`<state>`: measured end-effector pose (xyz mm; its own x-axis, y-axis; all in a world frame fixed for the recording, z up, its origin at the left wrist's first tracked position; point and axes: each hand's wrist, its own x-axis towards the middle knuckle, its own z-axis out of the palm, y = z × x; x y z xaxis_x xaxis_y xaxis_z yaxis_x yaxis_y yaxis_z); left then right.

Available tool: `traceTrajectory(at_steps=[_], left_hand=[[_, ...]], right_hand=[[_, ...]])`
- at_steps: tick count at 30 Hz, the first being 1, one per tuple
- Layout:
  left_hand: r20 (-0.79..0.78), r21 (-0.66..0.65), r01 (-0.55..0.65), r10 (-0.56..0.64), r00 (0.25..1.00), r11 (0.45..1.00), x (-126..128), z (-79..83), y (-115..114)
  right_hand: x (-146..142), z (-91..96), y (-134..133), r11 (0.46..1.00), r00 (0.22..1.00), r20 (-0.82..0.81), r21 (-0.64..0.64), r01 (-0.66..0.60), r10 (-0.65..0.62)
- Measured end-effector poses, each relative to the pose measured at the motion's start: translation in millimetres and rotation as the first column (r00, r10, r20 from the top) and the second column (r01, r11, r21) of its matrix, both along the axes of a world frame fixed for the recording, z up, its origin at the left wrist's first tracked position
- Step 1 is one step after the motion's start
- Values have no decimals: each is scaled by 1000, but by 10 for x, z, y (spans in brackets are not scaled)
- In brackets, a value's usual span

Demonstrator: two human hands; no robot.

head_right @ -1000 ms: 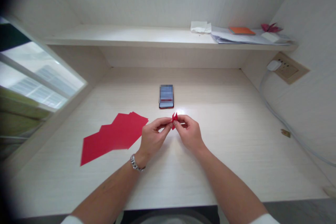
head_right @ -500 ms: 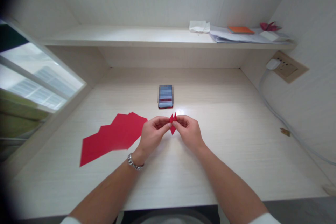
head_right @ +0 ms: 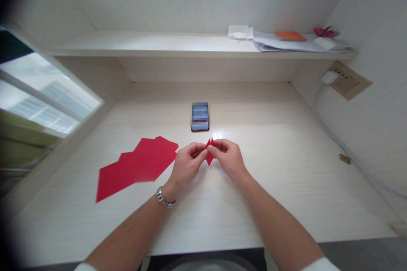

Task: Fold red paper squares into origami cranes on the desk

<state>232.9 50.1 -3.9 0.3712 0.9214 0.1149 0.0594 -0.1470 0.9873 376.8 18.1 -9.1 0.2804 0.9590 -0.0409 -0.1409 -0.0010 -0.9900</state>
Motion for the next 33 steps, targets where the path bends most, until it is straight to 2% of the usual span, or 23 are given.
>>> traceTrajectory(at_steps=[5,18,27,33], left_hand=[[-32,21,5,-5,999,1000,4,7,-21],[-59,-19,22,-23,998,1000,2,-33,-11],[-79,-12,29,-30,996,1000,18,1,-38],[-42,-44,47,-49,998,998,26,-23,-40]], right_hand=[[-21,-34,4,1000,999,35,3,27,-27],[-55,-12,-7,999,997,-78,-35,1,-4],[-29,-66,9,999,995,88,8,49,-49],[-37,-27,-3,999,999,1,-15,40,-40]])
